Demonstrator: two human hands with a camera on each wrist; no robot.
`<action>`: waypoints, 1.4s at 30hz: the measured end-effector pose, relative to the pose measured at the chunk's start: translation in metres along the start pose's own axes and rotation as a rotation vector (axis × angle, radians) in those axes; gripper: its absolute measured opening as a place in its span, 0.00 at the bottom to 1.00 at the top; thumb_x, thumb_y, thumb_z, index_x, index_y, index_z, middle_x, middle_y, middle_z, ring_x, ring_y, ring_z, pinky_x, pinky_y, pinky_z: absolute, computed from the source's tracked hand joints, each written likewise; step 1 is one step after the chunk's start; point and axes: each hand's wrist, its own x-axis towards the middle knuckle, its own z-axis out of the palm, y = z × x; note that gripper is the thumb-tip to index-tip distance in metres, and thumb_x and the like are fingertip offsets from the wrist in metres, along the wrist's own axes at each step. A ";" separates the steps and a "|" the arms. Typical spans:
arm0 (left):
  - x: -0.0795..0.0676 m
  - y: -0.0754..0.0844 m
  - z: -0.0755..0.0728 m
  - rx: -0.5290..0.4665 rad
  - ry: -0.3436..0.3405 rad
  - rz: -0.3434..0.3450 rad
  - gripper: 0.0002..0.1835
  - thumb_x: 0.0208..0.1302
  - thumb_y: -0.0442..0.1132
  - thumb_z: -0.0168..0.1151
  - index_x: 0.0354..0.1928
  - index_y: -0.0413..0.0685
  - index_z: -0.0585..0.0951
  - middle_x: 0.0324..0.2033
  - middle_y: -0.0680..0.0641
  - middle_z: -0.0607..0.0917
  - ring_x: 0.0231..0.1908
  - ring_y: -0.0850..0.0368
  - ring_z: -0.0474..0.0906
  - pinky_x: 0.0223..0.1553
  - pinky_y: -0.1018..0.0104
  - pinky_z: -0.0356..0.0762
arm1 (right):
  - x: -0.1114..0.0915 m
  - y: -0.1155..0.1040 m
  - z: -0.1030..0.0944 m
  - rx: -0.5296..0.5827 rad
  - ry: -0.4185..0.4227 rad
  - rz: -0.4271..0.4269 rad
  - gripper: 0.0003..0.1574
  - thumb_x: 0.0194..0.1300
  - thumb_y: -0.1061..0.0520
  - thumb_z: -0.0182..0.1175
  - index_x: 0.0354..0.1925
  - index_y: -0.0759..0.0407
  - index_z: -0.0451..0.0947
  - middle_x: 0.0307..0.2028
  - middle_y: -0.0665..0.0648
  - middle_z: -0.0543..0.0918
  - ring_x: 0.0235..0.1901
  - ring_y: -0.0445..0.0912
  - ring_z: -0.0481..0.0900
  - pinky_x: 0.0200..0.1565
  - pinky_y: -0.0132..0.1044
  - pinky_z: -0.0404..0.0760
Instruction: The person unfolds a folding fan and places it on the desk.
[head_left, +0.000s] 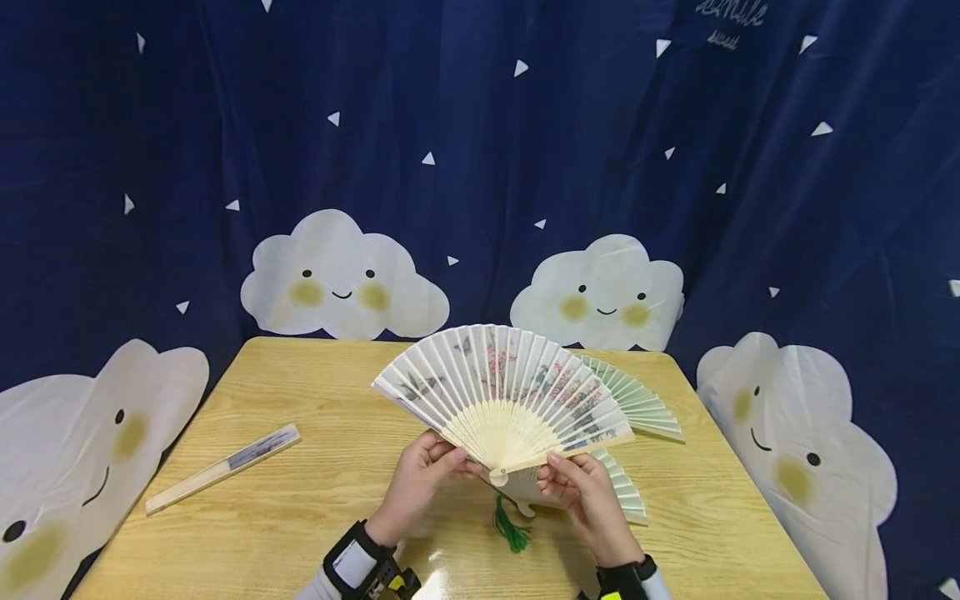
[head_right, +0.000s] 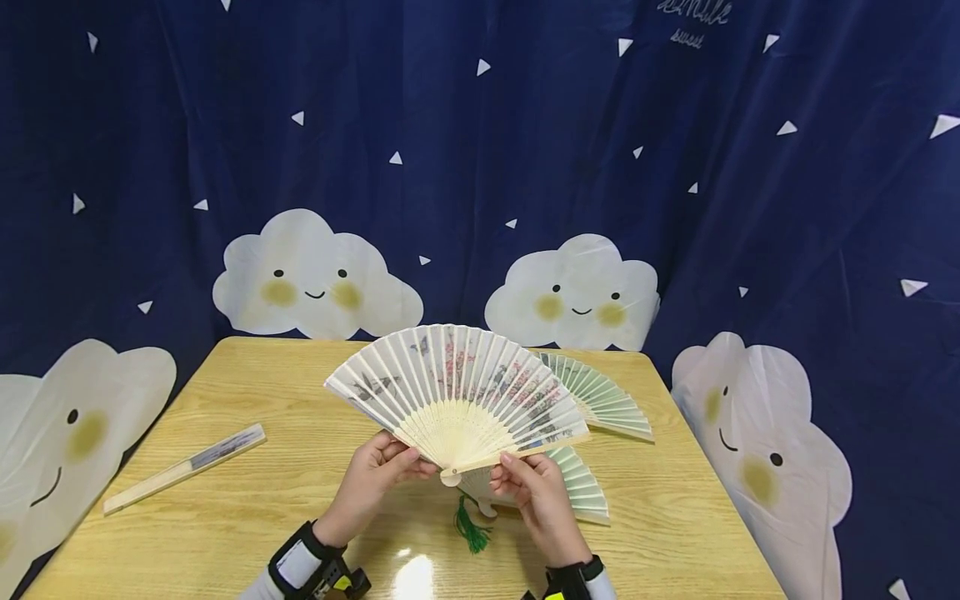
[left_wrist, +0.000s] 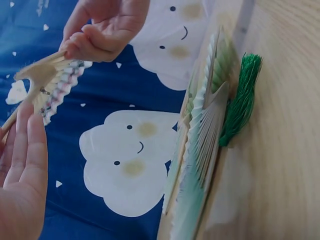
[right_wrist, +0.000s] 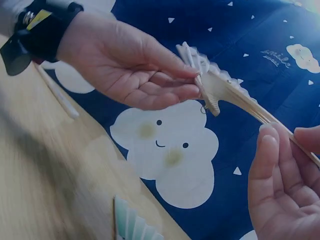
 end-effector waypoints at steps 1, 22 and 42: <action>-0.001 0.000 0.000 -0.014 0.020 -0.017 0.17 0.71 0.36 0.55 0.54 0.30 0.69 0.37 0.51 0.88 0.38 0.58 0.87 0.46 0.52 0.84 | 0.000 0.001 -0.001 0.023 -0.022 0.003 0.18 0.74 0.63 0.48 0.32 0.54 0.82 0.27 0.48 0.88 0.27 0.38 0.84 0.34 0.28 0.84; -0.017 -0.009 0.003 -0.111 0.307 -0.073 0.18 0.69 0.36 0.58 0.52 0.29 0.67 0.35 0.47 0.88 0.39 0.53 0.87 0.47 0.56 0.84 | -0.004 0.021 0.001 0.095 0.029 0.013 0.20 0.76 0.58 0.48 0.34 0.54 0.85 0.32 0.51 0.89 0.34 0.40 0.86 0.37 0.29 0.84; -0.095 0.004 -0.065 0.032 0.288 -0.428 0.23 0.66 0.31 0.57 0.57 0.27 0.62 0.27 0.48 0.89 0.31 0.58 0.87 0.39 0.62 0.86 | -0.032 0.035 -0.044 -0.068 -0.343 0.474 0.12 0.72 0.60 0.49 0.39 0.55 0.80 0.30 0.45 0.87 0.29 0.35 0.83 0.34 0.26 0.82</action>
